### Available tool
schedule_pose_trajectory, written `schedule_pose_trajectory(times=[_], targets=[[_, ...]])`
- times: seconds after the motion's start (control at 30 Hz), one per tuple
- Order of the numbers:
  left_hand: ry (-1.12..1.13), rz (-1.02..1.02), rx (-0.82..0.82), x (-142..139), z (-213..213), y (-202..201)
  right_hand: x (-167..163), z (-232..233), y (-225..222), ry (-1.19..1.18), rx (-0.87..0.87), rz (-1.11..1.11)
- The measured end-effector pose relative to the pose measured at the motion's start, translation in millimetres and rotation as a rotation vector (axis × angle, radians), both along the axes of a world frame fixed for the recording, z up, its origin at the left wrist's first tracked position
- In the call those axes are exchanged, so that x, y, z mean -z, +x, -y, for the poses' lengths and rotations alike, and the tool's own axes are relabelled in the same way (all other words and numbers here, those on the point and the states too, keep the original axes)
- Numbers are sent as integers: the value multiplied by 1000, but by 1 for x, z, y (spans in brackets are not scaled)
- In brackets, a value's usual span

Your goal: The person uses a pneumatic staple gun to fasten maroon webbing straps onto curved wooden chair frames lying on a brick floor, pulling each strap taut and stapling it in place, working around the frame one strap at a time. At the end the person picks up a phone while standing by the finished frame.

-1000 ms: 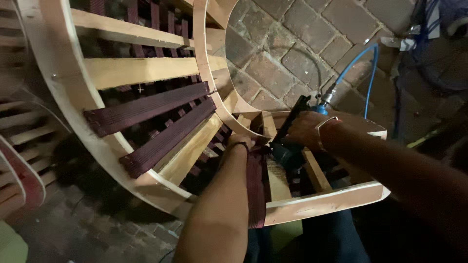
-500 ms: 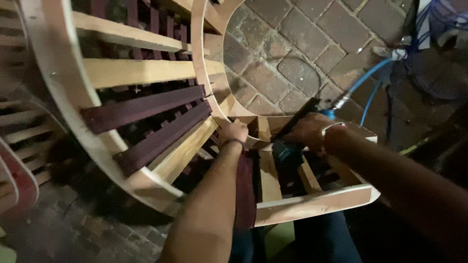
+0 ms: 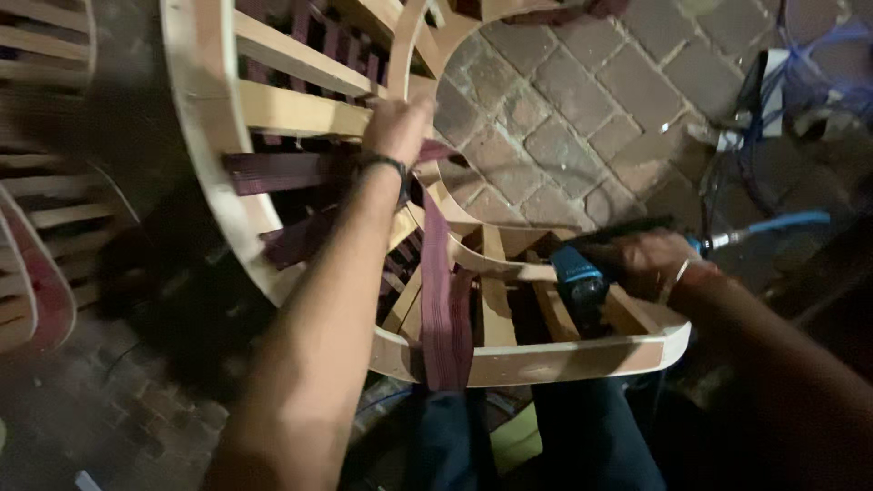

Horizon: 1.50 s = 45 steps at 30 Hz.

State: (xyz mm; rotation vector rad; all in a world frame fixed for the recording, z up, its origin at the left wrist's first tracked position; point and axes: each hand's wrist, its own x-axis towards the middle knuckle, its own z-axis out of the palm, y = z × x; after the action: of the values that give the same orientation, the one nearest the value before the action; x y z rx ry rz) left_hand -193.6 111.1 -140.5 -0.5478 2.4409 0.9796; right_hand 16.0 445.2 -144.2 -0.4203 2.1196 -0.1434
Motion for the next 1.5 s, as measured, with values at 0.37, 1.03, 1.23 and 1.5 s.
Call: schedule_pose_trajectory(times=[0.37,1.03,1.23,1.5], targets=[[477,156,335,-217,158,87,-42,-56,-18,-7,264,-60],[-350,-7,1046,-35,22,-187,18,133,-157,85,588,-173],[-432,264,728,96,30,-191,56,147,-180,34,573,-215],[-402,374,516,147,43,-190,60,186,-221,-89,503,27]])
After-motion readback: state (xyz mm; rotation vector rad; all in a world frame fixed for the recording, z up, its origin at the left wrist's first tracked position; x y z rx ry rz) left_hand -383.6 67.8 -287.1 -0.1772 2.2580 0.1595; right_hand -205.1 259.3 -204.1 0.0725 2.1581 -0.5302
